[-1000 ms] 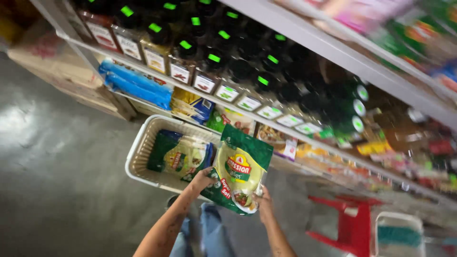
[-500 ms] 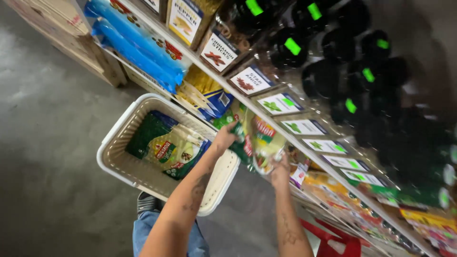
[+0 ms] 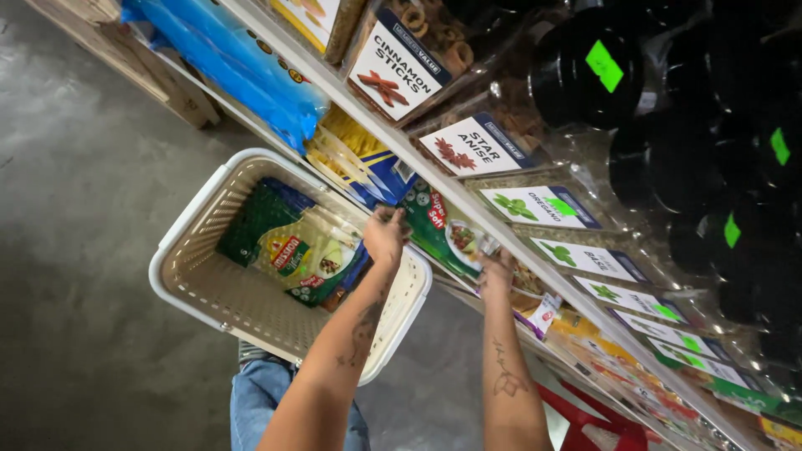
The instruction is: Picking up grocery items from shelves and placing them into a shopping basket.
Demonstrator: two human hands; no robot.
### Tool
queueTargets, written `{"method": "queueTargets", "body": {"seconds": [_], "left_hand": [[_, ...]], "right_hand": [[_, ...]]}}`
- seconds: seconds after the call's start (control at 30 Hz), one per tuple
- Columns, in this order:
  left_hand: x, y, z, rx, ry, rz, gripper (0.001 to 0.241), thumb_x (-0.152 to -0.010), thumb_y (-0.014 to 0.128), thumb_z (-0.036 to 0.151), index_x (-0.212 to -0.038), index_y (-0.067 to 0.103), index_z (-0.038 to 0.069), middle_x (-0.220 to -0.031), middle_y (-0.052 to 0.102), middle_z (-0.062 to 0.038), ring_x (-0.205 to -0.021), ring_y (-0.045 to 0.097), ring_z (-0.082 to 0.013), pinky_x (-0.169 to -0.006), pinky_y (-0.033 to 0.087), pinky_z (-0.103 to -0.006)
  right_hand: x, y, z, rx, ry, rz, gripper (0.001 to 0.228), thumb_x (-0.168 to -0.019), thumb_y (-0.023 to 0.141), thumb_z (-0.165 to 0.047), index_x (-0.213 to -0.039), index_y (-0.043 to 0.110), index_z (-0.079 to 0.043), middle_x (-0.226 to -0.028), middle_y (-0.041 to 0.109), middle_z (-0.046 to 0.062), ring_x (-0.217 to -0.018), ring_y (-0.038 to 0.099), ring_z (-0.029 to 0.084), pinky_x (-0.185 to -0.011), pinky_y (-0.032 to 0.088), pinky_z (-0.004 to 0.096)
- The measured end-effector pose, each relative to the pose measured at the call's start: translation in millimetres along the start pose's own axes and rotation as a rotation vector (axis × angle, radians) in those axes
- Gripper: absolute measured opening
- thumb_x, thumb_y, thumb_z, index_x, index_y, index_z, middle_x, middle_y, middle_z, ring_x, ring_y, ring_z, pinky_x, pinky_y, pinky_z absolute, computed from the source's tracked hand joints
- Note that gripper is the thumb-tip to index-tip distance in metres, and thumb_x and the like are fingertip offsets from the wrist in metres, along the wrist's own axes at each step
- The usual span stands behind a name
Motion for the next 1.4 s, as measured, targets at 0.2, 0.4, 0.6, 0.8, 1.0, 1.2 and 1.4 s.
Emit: {"method": "queueTargets", "body": {"seconds": [0.2,0.4,0.6,0.8,1.0,1.2,1.4], "left_hand": [[6,-4,0,-0.255,0.028,0.039,0.017,-0.091,0.072,0.025,-0.088,0.069,0.008,-0.069,0.076,-0.007,-0.056,0.074,-0.0153,-0.056,0.058,-0.0323],[-10,-18,-23,-0.354,0.127,0.075,0.022,-0.093,0.074,0.027,-0.087,0.069,0.007,-0.072,0.076,-0.007,-0.059,0.075,-0.0157,-0.055,0.059,-0.0327],[-12,-104,-71,-0.586,0.166,0.142,0.041,-0.102,0.049,0.047,-0.103,0.071,0.012,-0.079,0.076,-0.018,-0.074,0.074,-0.0360,-0.073,0.057,-0.0493],[-48,-196,-272,-1.206,0.018,-0.171,0.035,-0.089,0.054,0.022,-0.118,0.071,0.017,-0.117,0.071,-0.017,-0.107,0.068,-0.0397,-0.090,0.054,-0.0546],[-51,-208,-324,-1.382,0.026,-0.316,0.030,-0.098,0.049,0.019,-0.117,0.071,0.013,-0.120,0.072,-0.015,-0.108,0.071,-0.0348,-0.091,0.058,-0.0482],[-26,-203,-236,-1.177,0.078,-0.366,0.032,-0.092,0.052,0.010,-0.122,0.063,0.009,-0.122,0.069,-0.018,-0.108,0.069,-0.0390,-0.088,0.057,-0.0517],[-33,-216,-264,-1.019,-0.083,-0.286,0.026,-0.094,0.056,0.018,-0.119,0.062,0.011,-0.123,0.066,-0.020,-0.108,0.066,-0.0438,-0.090,0.053,-0.0553]], "right_hand": [[-21,-15,13,0.002,-0.108,0.035,0.072,-0.076,0.077,0.003,-0.144,0.060,-0.013,-0.111,0.072,0.008,-0.058,0.045,0.010,-0.044,0.031,0.024],[-12,-13,22,0.066,-0.323,-0.034,0.067,-0.079,0.078,-0.001,-0.142,0.055,-0.004,-0.140,0.059,0.016,-0.127,0.056,0.027,-0.109,0.043,0.041],[186,84,-33,1.153,-0.976,0.318,0.038,-0.098,0.068,-0.014,-0.133,0.059,-0.004,-0.129,0.063,0.022,-0.125,0.058,0.041,-0.109,0.043,0.050],[161,223,104,1.025,-0.728,-0.491,0.032,-0.090,0.062,-0.004,-0.119,0.071,-0.010,-0.115,0.070,0.012,-0.111,0.064,0.036,-0.093,0.052,0.045],[32,287,256,1.242,-0.699,-0.565,0.054,-0.088,0.069,-0.011,-0.140,0.058,-0.004,-0.130,0.061,0.024,-0.116,0.055,0.045,-0.101,0.046,0.053],[46,313,257,1.399,-0.526,-0.493,0.061,-0.077,0.079,-0.020,-0.130,0.057,0.000,-0.135,0.057,0.021,-0.128,0.049,0.044,-0.105,0.043,0.052],[137,312,216,1.124,-0.812,-0.739,0.036,-0.077,0.076,-0.014,-0.111,0.072,-0.004,-0.125,0.061,0.029,-0.114,0.057,0.048,-0.096,0.048,0.051]]}}
Point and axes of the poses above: each hand's wrist, its own x-axis away from the middle knuckle, its own y-axis out of the palm, z = x × y, the point moved 3 cm from there along -x, towards the middle knuckle
